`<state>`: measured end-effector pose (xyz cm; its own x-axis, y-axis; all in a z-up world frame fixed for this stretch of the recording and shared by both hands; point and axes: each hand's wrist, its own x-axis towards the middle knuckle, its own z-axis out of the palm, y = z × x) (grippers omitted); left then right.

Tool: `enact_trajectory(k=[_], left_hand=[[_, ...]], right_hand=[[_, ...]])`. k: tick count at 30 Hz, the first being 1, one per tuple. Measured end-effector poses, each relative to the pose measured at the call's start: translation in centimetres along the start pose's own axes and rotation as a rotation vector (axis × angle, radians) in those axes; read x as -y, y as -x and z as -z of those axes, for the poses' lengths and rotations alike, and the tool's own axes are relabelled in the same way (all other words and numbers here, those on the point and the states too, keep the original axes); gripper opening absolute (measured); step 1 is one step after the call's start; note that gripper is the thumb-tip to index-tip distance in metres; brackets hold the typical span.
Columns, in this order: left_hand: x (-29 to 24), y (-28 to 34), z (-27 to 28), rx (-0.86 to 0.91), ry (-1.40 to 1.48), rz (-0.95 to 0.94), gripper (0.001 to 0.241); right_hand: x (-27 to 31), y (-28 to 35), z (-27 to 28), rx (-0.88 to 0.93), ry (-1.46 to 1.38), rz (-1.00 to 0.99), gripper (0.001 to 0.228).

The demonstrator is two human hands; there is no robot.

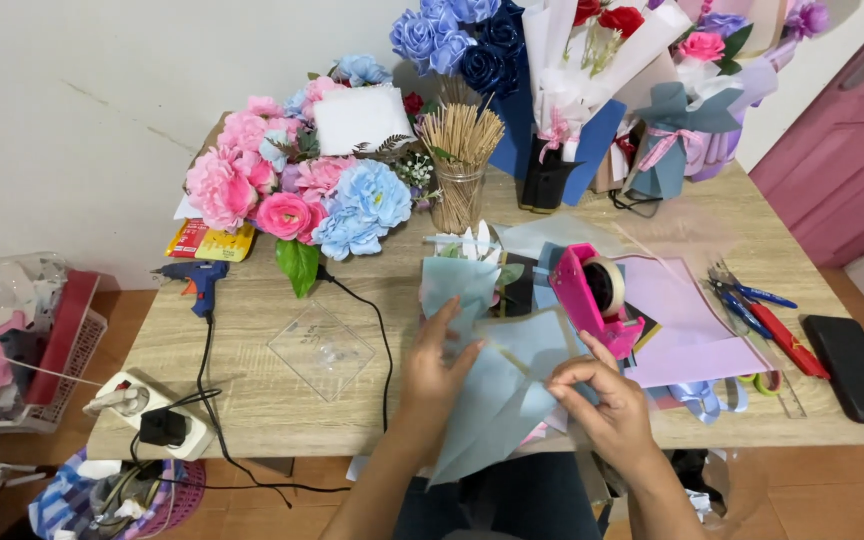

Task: The person wraps a small bouquet of artificial pink and white flowers with light blue tissue paper. They fold the paper around the stems, secure it with tape, and trim the excess paper with scissors.

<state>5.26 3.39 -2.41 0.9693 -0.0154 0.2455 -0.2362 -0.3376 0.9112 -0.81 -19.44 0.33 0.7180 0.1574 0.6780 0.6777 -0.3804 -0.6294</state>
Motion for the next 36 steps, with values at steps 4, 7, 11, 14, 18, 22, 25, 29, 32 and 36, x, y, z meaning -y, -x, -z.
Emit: enact_trajectory(k=[4, 7, 11, 14, 18, 22, 25, 29, 32, 36], left_hand=[[-4.7, 2.1, 0.9, 0.066, 0.140, -0.118, 0.057], [-3.9, 3.4, -0.6, 0.407, 0.357, -0.070, 0.056], [-3.3, 4.1, -1.5, 0.272, 0.422, -0.182, 0.016], [-4.6, 4.4, -0.9, 0.264, 0.386, -0.138, 0.017], [-4.5, 4.3, -1.0, 0.129, 0.218, -0.426, 0.008], [-5.3, 3.3, -0.7, 0.092, 0.129, -0.479, 0.012], [-5.4, 2.8, -1.2, 0.046, 0.168, -0.415, 0.009], [-3.5, 2.3, -2.6, 0.019, 0.349, -0.201, 0.010], [-3.4, 2.2, -2.1, -0.010, 0.357, -0.147, 0.014], [-3.1, 2.1, -2.1, 0.002, 0.336, -0.235, 0.026]], right_hand=[[-1.3, 0.4, -0.4, -0.014, 0.108, -0.067, 0.006], [-1.2, 0.7, -0.7, 0.035, 0.067, -0.043, 0.004], [-1.2, 0.6, -0.8, 0.046, 0.075, -0.044, 0.007], [-0.8, 0.6, -0.6, 0.062, 0.080, -0.081, 0.008], [-0.8, 0.7, -0.6, 0.071, 0.072, -0.182, 0.010], [-0.6, -0.1, -0.6, 0.078, 0.035, -0.304, 0.012], [-0.7, -0.4, -1.1, -0.014, 0.005, -0.330, 0.011], [-2.1, -0.6, -1.2, -0.005, -0.164, -0.446, 0.007], [-1.8, -1.1, -1.1, -0.010, -0.244, -0.502, 0.008], [-1.2, -1.7, -1.5, -0.011, -0.266, -0.500, 0.007]])
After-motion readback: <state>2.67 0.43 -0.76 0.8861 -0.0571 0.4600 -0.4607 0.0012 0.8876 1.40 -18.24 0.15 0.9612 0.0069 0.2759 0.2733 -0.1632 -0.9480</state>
